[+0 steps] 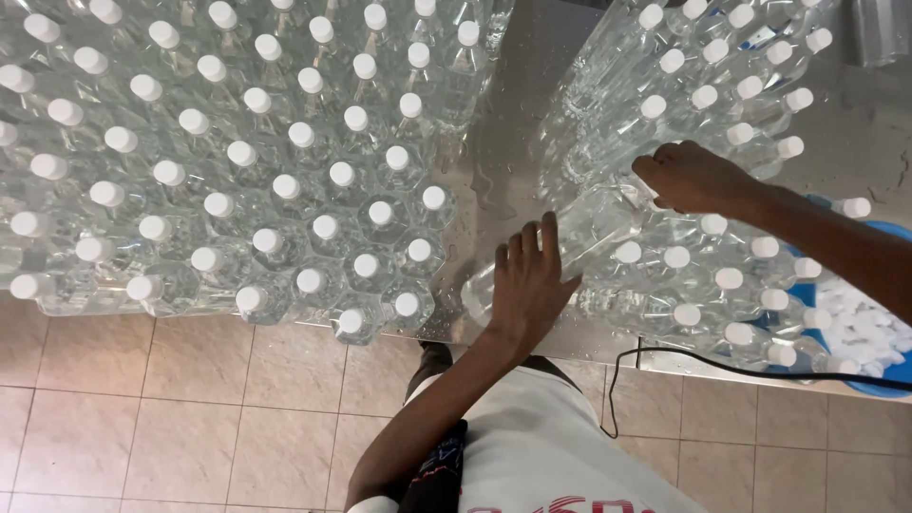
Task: Placing plastic caps onto the necks of filled water bottles on a production table
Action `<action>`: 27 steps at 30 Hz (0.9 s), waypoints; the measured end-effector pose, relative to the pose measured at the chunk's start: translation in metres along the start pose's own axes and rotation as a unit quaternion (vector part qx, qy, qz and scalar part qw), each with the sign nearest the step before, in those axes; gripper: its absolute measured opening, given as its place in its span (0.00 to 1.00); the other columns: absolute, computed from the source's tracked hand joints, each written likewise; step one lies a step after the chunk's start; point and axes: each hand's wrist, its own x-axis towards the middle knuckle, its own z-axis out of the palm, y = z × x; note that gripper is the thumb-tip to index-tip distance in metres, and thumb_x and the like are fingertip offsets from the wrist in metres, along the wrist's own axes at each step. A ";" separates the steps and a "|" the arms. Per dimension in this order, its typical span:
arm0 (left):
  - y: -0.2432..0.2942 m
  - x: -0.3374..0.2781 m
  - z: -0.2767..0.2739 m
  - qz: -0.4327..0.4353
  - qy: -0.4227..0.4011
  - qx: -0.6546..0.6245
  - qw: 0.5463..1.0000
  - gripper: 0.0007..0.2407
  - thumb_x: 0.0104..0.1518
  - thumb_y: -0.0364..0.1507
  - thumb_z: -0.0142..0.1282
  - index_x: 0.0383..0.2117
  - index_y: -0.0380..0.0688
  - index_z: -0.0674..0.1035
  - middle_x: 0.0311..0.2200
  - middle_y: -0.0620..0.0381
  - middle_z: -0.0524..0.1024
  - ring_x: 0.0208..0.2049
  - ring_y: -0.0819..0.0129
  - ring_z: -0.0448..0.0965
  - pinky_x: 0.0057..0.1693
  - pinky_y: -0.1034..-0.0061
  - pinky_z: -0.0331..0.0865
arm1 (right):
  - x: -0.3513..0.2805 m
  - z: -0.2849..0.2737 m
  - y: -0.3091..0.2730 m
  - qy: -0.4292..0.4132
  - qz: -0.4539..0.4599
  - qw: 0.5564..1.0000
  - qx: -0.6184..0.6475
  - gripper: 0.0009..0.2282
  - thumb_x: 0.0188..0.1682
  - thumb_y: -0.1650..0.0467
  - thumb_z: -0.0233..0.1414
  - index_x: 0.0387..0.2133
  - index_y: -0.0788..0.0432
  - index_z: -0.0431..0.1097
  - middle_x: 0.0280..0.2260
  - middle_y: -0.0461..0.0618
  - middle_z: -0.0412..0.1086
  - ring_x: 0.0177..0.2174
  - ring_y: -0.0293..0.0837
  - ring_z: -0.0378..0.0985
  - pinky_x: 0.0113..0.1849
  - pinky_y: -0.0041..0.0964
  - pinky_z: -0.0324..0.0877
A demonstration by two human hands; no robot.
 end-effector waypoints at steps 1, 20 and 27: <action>-0.008 0.004 0.016 -0.002 0.003 0.001 1.000 0.42 0.49 0.44 0.79 0.65 0.35 0.66 0.51 0.41 0.78 0.48 0.47 0.82 0.55 0.52 0.77 | 0.010 -0.021 -0.008 0.001 -0.003 1.000 -0.002 0.18 0.47 0.77 0.64 0.29 0.56 0.55 0.23 0.50 0.63 0.24 0.38 0.74 0.27 0.32 0.67; -0.072 -0.041 0.064 -0.344 -0.146 -0.383 0.845 0.44 0.60 0.41 0.67 0.79 0.58 0.48 0.79 0.38 0.38 0.78 0.29 0.40 0.74 0.31 0.51 | 0.220 -0.101 -0.107 0.333 0.069 0.874 0.346 0.14 0.56 0.61 0.60 0.43 0.59 0.72 0.35 0.63 0.80 0.39 0.67 0.85 0.41 0.65 0.78; -0.070 -0.039 0.050 -0.274 -0.182 -0.404 0.853 0.36 0.64 0.39 0.62 0.77 0.54 0.55 0.78 0.34 0.40 0.77 0.29 0.43 0.74 0.39 0.59 | 0.137 -0.129 -0.099 0.211 0.058 0.925 0.312 0.16 0.65 0.59 0.49 0.55 0.60 0.67 0.41 0.62 0.75 0.42 0.70 0.82 0.41 0.71 0.75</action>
